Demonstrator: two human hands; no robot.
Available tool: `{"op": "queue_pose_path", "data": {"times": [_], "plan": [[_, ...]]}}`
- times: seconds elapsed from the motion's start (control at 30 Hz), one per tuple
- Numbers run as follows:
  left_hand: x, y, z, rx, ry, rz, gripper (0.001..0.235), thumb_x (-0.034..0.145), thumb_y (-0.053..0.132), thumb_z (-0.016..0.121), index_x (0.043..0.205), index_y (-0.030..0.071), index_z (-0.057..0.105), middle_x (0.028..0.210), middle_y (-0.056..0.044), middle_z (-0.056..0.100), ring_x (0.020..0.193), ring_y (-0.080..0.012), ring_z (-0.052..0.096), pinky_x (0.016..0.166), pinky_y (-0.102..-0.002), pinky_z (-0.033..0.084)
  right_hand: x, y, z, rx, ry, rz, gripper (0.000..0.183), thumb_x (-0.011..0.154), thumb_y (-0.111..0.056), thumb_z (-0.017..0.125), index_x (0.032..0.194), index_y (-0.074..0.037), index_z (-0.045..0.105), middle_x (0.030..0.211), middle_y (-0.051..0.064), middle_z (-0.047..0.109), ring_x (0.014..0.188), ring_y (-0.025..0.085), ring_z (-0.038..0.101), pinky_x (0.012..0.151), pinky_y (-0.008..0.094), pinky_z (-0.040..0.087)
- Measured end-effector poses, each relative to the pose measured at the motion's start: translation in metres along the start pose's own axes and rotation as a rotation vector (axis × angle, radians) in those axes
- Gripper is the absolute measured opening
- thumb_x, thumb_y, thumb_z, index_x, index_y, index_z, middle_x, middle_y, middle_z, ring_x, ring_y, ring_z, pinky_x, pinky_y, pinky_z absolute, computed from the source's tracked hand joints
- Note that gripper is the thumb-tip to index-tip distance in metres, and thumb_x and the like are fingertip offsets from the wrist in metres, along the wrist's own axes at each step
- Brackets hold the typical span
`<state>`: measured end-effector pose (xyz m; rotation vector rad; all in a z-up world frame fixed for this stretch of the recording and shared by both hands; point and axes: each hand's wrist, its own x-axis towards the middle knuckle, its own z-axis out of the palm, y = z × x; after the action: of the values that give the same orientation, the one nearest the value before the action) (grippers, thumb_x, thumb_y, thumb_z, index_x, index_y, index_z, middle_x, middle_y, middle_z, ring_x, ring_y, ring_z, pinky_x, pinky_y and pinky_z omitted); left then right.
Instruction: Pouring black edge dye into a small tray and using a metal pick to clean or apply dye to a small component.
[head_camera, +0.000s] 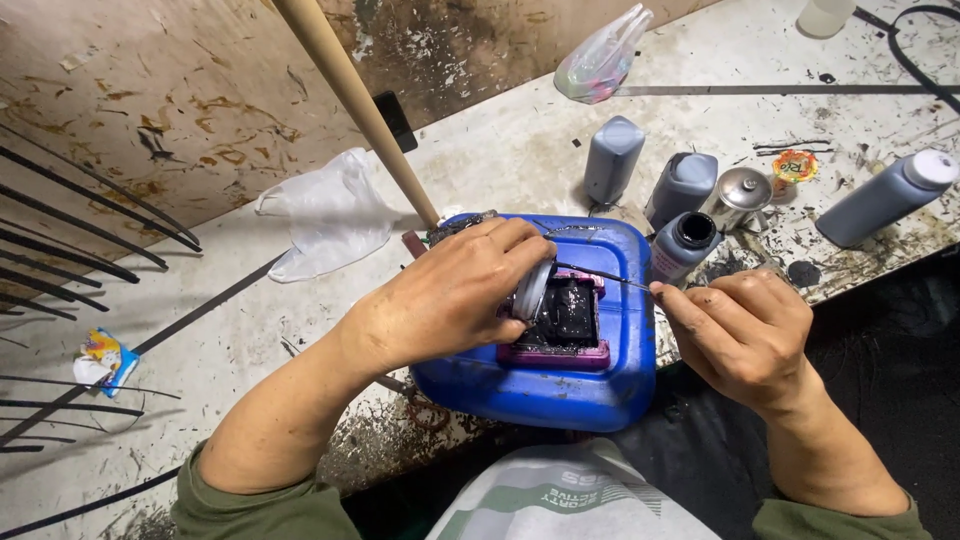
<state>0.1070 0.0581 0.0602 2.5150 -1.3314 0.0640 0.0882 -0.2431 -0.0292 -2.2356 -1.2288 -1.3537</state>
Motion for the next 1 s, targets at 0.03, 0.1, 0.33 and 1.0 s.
{"op": "queue_pose_path", "data": {"times": [0.03, 0.1, 0.33, 1.0], "plan": [[0.0, 0.0, 0.001, -0.002, -0.002, -0.001, 0.065, 0.064, 0.017, 0.084, 0.119, 0.001, 0.052, 0.11, -0.018, 0.055, 0.099, -0.0385, 0.058, 0.09, -0.048, 0.047, 0.001, 0.0, -0.001, 0.002, -0.001, 0.002, 0.008, 0.098, -0.002, 0.078, 0.104, -0.001, 0.072, 0.08, 0.006, 0.067, 0.066, 0.026, 0.055, 0.059, 0.038, 0.041], [0.001, -0.001, 0.003, 0.023, 0.005, -0.005, 0.068, 0.061, 0.011, 0.082, 0.122, -0.001, 0.054, 0.114, -0.017, 0.057, 0.101, -0.0365, 0.058, 0.091, -0.046, 0.048, 0.002, 0.0, -0.003, 0.087, -0.063, 0.045, 0.005, 0.1, -0.005, 0.07, 0.103, -0.002, 0.071, 0.078, 0.005, 0.067, 0.067, 0.028, 0.055, 0.058, 0.039, 0.037], [-0.001, 0.0, 0.003, 0.056, 0.079, 0.091, 0.048, 0.07, -0.003, 0.069, 0.115, -0.001, 0.054, 0.116, -0.018, 0.058, 0.104, -0.0353, 0.058, 0.095, -0.044, 0.048, -0.008, -0.004, 0.003, 0.391, -0.058, 0.204, 0.007, 0.094, 0.002, 0.071, 0.1, 0.003, 0.068, 0.075, 0.008, 0.066, 0.064, 0.027, 0.052, 0.063, 0.035, 0.044], [-0.005, 0.002, -0.008, -0.018, 0.084, 0.129, 0.06, 0.073, -0.006, 0.072, 0.13, -0.002, 0.053, 0.13, -0.02, 0.059, 0.122, -0.0358, 0.059, 0.106, -0.045, 0.048, -0.017, -0.007, 0.02, 0.233, 0.129, 0.153, 0.006, 0.098, 0.009, 0.067, 0.103, 0.008, 0.069, 0.083, 0.015, 0.073, 0.065, 0.03, 0.061, 0.062, 0.038, 0.042]]}}
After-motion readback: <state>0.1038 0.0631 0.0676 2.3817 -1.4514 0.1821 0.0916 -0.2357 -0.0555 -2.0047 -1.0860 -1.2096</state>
